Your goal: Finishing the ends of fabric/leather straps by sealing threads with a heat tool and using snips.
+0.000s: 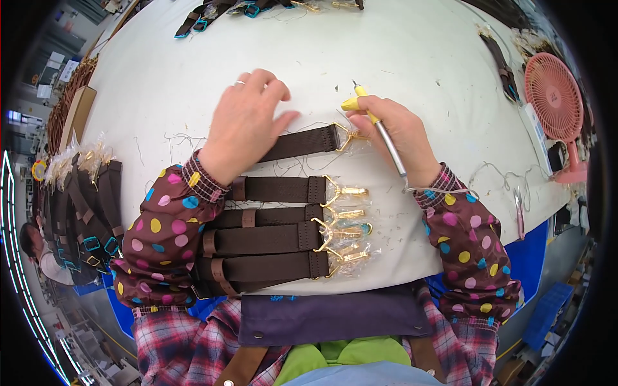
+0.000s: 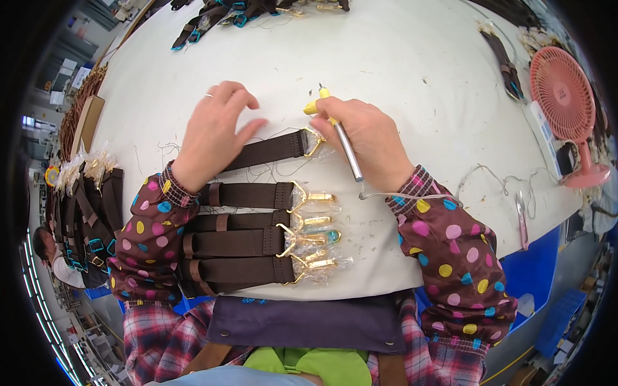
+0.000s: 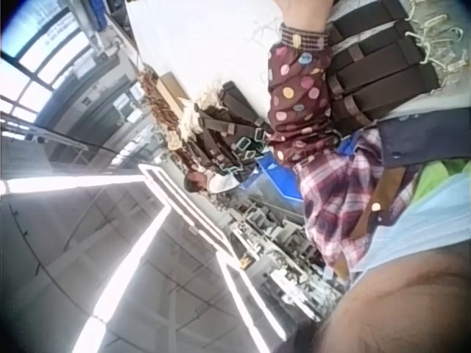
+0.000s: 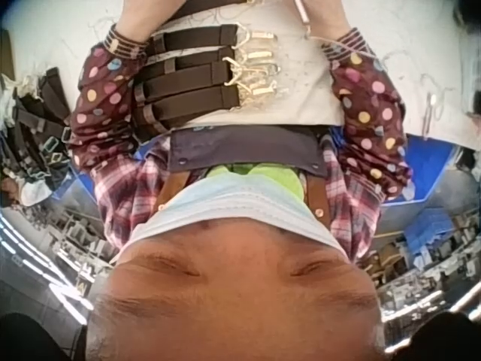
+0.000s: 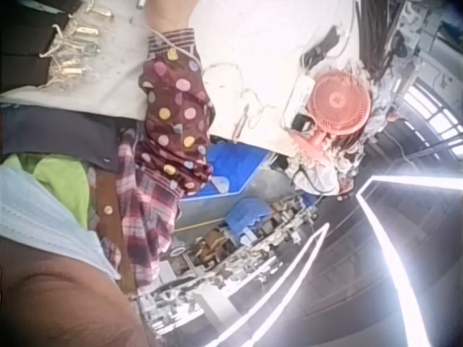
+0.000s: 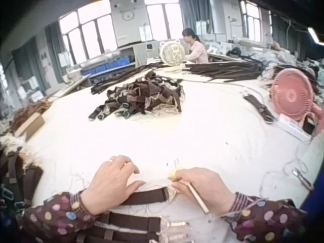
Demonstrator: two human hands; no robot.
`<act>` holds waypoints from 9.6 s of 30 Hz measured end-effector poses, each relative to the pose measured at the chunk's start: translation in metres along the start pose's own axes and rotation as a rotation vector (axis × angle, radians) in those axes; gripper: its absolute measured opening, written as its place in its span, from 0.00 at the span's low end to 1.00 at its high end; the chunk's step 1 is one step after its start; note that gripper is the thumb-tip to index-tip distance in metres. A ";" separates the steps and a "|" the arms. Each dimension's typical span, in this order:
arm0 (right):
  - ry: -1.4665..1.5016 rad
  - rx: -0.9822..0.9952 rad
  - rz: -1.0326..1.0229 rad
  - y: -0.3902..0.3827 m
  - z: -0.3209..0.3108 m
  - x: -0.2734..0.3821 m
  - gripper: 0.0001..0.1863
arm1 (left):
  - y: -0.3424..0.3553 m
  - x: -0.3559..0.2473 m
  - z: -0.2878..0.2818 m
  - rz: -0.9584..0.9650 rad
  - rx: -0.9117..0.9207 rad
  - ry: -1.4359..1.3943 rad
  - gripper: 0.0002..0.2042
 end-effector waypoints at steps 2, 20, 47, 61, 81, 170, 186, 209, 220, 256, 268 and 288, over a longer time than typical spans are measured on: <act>-0.034 0.041 -0.089 0.001 0.002 0.005 0.15 | -0.004 -0.015 0.013 0.032 0.173 -0.209 0.17; 0.122 0.205 -0.013 -0.004 0.005 0.004 0.16 | -0.030 0.017 0.012 -0.237 0.562 -0.527 0.12; 0.584 0.044 0.282 -0.006 0.030 0.013 0.10 | -0.034 -0.016 0.025 -0.101 0.506 -0.617 0.08; 0.457 0.042 0.215 -0.008 0.034 0.012 0.14 | -0.038 -0.008 0.040 -0.391 0.721 -0.962 0.05; 0.415 0.042 0.206 -0.007 0.030 0.015 0.14 | -0.032 -0.018 0.014 0.024 0.701 -0.781 0.05; 0.428 -0.084 0.255 0.001 0.025 0.006 0.13 | -0.001 -0.007 0.039 0.041 0.495 -0.608 0.05; 0.359 -0.048 0.239 0.001 0.027 0.005 0.13 | 0.001 -0.006 0.042 -0.027 0.504 -0.698 0.03; 0.115 0.130 -0.128 -0.006 0.011 0.015 0.13 | -0.005 -0.014 0.037 -0.151 0.586 -0.609 0.16; 0.295 0.177 0.111 -0.007 0.021 0.004 0.17 | -0.004 0.005 0.039 -0.325 0.596 -0.815 0.08; 0.439 0.057 0.243 -0.005 0.018 0.005 0.17 | -0.016 -0.018 0.029 -0.227 0.591 -0.921 0.18; 0.430 0.027 0.211 -0.005 0.015 0.006 0.17 | -0.017 -0.020 0.019 -0.199 0.477 -0.814 0.19; 0.358 -0.009 0.201 -0.003 0.006 0.010 0.15 | -0.010 -0.033 0.013 -0.108 0.573 -0.584 0.14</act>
Point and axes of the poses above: each hand's wrist, its own y-axis towards the middle knuckle, its own z-axis out of the palm, x = y × z, the point moved 6 cm from there along y, towards the middle knuckle, and after that the axes turned 8 degrees about -z, right-handed, at the moved point
